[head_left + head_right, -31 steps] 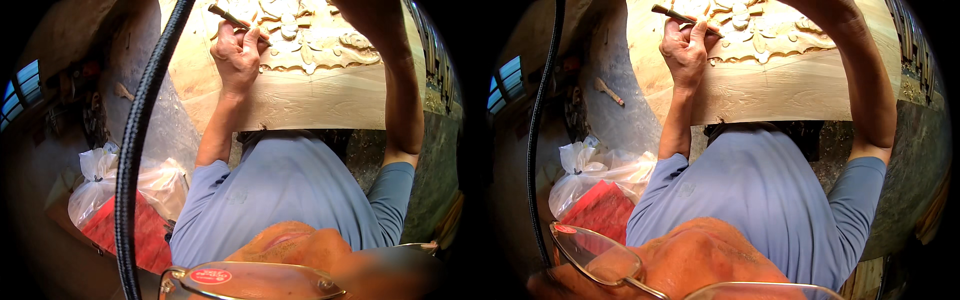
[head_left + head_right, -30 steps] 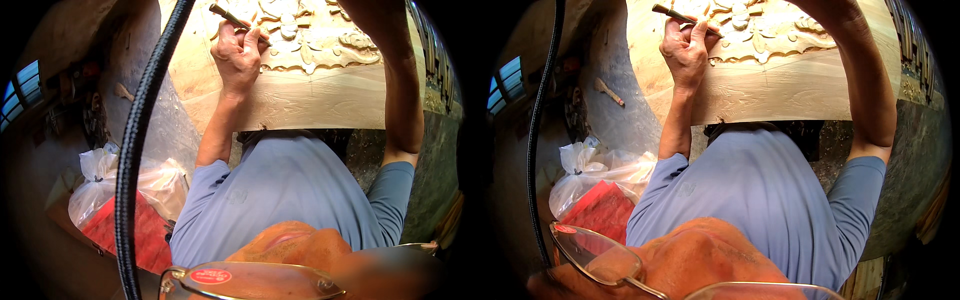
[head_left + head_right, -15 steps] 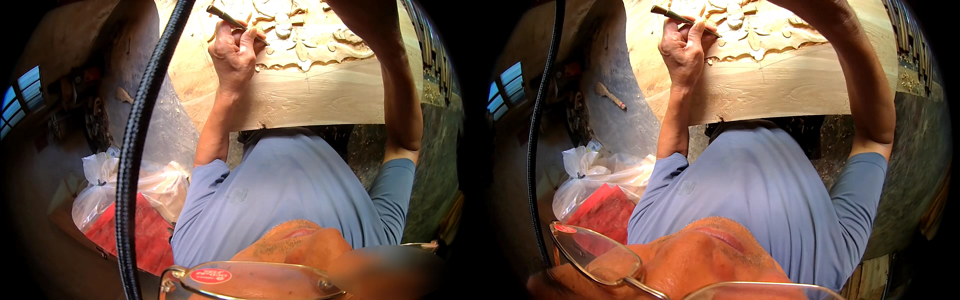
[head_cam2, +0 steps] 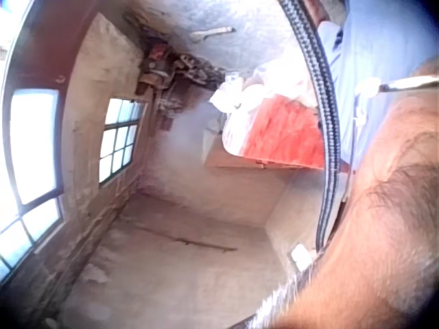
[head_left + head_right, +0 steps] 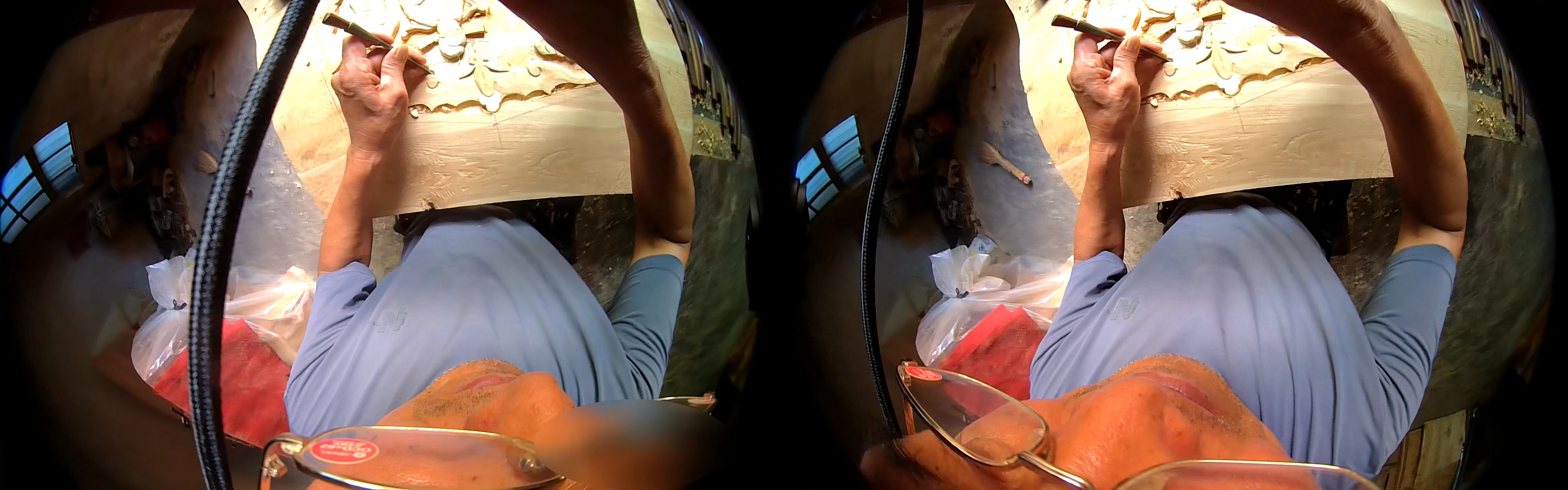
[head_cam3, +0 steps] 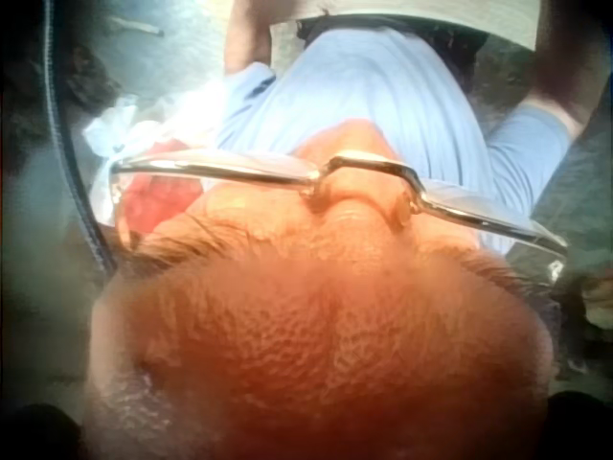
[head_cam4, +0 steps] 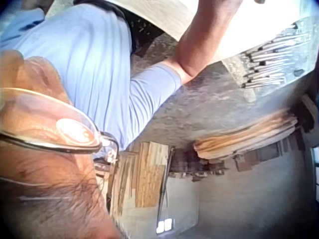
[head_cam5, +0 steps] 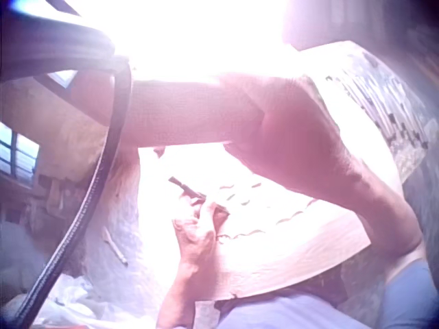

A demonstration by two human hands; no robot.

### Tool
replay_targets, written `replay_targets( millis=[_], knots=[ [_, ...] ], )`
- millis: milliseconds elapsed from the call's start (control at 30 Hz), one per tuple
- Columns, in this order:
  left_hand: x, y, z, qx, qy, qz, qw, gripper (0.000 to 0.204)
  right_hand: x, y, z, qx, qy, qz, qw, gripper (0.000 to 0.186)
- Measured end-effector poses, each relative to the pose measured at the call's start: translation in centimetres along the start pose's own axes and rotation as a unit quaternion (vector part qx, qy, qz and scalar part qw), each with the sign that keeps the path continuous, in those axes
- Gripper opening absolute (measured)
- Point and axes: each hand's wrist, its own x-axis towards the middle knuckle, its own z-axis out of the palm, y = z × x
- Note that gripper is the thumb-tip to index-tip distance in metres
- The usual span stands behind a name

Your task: The person carves detailed designs into a wooden plank using a chisel and a wooden mallet, occasionally moving the board to access different sections.

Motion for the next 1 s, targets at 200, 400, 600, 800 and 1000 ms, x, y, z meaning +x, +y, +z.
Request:
replay_targets(
  millis=[200, 400, 600, 800, 1000],
  knots=[
    [-2.2, -0.6, 0.6, 0.293, -0.021, 0.160, 0.943, 0.012, -2.8, -0.5, 2.0, -0.065, -0.037, -0.049, 0.996, 0.051],
    [-2.4, -2.5, -0.7, -0.179, 0.054, 0.011, 0.982, 0.014, -4.7, -0.7, 1.3, -0.112, 0.033, -0.021, 0.993, 0.053],
    [-5.4, -1.2, -2.0, -0.113, 0.091, 0.007, 0.989, 0.018, -8.1, 1.8, 2.5, -0.215, 0.104, -0.034, 0.970, 0.058],
    [-7.0, -1.7, -0.3, -0.046, 0.054, -0.030, 0.997, 0.020, -10.3, 2.0, 2.4, -0.251, 0.132, -0.052, 0.958, 0.061],
    [-8.1, -3.3, -1.3, -0.012, 0.019, -0.041, 0.999, 0.018, -12.9, 3.9, 5.5, -0.193, 0.166, -0.059, 0.965, 0.061]
  ],
)
